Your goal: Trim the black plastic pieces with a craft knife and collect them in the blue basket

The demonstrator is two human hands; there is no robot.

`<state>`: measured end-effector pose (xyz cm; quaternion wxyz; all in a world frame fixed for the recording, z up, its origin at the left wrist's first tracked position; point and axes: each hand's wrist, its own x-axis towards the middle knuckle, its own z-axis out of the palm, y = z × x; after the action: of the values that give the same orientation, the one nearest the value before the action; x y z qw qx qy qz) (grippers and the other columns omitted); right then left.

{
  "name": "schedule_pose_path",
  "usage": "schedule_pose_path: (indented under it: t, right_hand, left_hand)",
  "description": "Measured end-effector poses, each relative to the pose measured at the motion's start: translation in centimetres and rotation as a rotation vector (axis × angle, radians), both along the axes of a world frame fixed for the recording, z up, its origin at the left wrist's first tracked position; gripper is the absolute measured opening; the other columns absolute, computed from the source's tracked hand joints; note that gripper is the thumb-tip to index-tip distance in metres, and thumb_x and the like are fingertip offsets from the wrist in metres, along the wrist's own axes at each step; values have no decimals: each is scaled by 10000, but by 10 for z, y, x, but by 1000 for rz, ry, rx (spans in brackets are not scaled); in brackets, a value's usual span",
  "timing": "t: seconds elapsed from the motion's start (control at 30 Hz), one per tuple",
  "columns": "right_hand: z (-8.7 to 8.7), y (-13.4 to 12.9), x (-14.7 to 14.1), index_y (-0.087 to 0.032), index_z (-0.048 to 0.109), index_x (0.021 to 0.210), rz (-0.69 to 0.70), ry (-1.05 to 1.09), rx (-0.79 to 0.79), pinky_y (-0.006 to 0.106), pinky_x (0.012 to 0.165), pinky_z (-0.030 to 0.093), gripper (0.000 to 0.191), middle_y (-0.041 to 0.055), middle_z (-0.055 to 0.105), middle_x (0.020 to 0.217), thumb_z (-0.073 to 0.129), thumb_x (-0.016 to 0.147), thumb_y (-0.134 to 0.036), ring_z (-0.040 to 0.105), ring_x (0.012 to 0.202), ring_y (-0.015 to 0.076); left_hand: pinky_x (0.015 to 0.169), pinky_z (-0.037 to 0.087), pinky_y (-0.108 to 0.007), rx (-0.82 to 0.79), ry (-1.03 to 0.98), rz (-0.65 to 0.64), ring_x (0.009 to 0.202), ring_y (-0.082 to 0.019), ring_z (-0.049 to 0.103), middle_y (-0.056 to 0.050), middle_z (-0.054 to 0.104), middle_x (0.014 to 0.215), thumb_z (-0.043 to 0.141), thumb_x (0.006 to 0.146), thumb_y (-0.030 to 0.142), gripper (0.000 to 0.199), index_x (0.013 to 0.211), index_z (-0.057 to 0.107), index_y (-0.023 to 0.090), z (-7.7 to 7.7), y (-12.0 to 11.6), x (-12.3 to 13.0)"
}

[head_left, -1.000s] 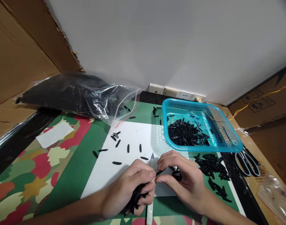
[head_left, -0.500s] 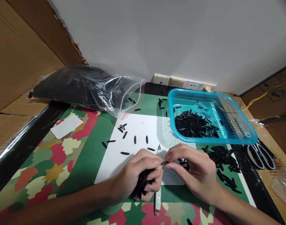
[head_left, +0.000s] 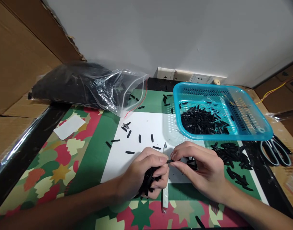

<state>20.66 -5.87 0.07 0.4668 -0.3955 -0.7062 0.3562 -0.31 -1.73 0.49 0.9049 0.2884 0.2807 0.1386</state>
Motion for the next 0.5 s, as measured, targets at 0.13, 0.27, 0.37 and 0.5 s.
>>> schedule_pose_path:
  t: [0.13,0.27,0.37,0.5]
  right_hand:
    - [0,0,0,-204,706,1033,-12,4,-23,296,777,577,131,20,746,934,755,976,-97,719,860,164]
    - [0,0,0,-216,714,1054,-17,12,-43,280,780,571,144,8,753,944,766,974,-108,713,858,151]
    - [0,-1,0,-221,715,1055,-16,16,-58,273,775,565,145,1,751,946,770,974,-115,704,854,143]
    - [0,-3,0,-226,713,1054,-12,29,-79,264,768,559,154,-7,747,946,771,972,-109,692,845,133]
  left_hand:
    - [321,231,-176,4,14,-7,360,-58,257,29,429,497,542,941,379,403,593,440,204,0,0,0]
    - [327,239,-180,9,17,-6,364,-60,261,28,420,492,535,947,401,428,580,440,204,1,0,0]
    - [325,240,-185,7,24,-10,356,-65,279,25,426,490,530,952,420,440,578,444,204,0,0,0]
    - [332,220,-190,8,34,-13,356,-67,291,24,427,494,527,956,424,442,582,439,205,0,0,-1]
